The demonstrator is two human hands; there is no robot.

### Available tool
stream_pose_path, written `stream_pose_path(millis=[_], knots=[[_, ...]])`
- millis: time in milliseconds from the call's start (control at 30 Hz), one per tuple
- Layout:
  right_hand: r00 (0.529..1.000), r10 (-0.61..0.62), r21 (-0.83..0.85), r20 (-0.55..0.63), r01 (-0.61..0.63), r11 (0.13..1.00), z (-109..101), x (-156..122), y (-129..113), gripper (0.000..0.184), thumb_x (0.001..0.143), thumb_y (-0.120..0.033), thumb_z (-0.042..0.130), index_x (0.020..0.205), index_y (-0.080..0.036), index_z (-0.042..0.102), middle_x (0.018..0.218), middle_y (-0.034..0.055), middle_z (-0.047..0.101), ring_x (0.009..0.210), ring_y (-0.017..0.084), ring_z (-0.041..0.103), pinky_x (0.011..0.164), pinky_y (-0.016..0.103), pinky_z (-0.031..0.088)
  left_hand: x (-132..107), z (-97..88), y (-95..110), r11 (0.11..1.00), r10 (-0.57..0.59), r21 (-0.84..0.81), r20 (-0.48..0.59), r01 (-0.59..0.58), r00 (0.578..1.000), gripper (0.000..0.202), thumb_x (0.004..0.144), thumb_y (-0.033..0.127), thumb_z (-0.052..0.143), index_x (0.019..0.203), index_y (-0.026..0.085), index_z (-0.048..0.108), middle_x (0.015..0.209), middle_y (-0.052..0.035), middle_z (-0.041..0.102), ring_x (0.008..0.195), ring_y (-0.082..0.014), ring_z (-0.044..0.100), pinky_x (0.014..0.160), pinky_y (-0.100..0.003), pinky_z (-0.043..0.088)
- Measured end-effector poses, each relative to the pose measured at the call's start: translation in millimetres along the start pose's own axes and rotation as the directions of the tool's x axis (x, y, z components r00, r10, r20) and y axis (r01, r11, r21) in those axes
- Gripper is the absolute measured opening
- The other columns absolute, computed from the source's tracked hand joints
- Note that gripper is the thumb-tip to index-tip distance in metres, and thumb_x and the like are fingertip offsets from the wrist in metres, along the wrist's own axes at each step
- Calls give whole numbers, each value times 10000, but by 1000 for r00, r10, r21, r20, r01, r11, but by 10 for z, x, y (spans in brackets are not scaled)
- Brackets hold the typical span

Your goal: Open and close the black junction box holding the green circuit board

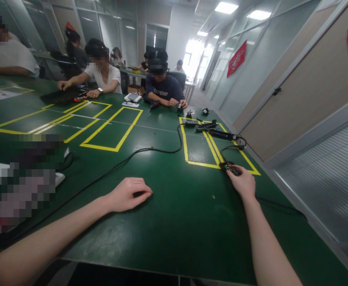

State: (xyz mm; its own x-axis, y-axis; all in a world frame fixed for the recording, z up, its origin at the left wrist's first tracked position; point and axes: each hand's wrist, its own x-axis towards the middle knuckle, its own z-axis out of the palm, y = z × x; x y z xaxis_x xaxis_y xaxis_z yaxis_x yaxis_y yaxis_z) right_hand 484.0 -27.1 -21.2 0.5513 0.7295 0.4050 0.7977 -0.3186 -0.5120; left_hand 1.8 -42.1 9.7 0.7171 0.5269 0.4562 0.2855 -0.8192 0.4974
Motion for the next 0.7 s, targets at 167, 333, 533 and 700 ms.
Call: stream_pose_path(millis=[167, 333, 533, 700], knots=[[996, 28, 73, 84, -34, 997, 31, -158, -337, 432, 682, -441, 749, 1027, -185, 801, 945, 134, 799, 957, 363, 741, 811, 455, 585, -22, -15, -7, 1000, -15, -12, -22, 15, 1000, 210, 1023, 245, 571, 971, 177, 763, 860, -41, 774, 753, -150, 704, 741, -257, 552], [979, -128, 190, 157, 98, 977, 144, -422, -735, 414, 718, -438, 726, 1047, -199, 807, 1015, 108, 812, 986, 330, 752, 872, 430, 588, -18, -25, -21, 1000, -9, -28, -29, 8, 1000, 183, 1016, 233, 577, 1023, 179, 752, 916, -48, 782, 822, -166, 716, 780, -280, 570], [891, -355, 407, 284, 224, 886, 276, -891, -1276, 379, 780, -362, 733, 1110, -186, 797, 1123, 110, 800, 1029, 310, 750, 917, 420, 590, -7, -44, -14, 1000, 17, -22, -58, -18, 998, 189, 1007, 234, 593, 1143, 192, 718, 1117, -86, 762, 1045, -212, 698, 934, -364, 585], [739, -593, 614, 319, 316, 723, 337, -1320, -1682, 351, 819, -254, 735, 1166, -218, 769, 1106, 85, 795, 970, 258, 757, 828, 367, 604, -35, -60, -41, 990, 22, 142, -90, -9, 996, 458, 953, 287, 676, 1402, 241, 600, 1437, -135, 619, 1318, -297, 581, 1124, -503, 491]])
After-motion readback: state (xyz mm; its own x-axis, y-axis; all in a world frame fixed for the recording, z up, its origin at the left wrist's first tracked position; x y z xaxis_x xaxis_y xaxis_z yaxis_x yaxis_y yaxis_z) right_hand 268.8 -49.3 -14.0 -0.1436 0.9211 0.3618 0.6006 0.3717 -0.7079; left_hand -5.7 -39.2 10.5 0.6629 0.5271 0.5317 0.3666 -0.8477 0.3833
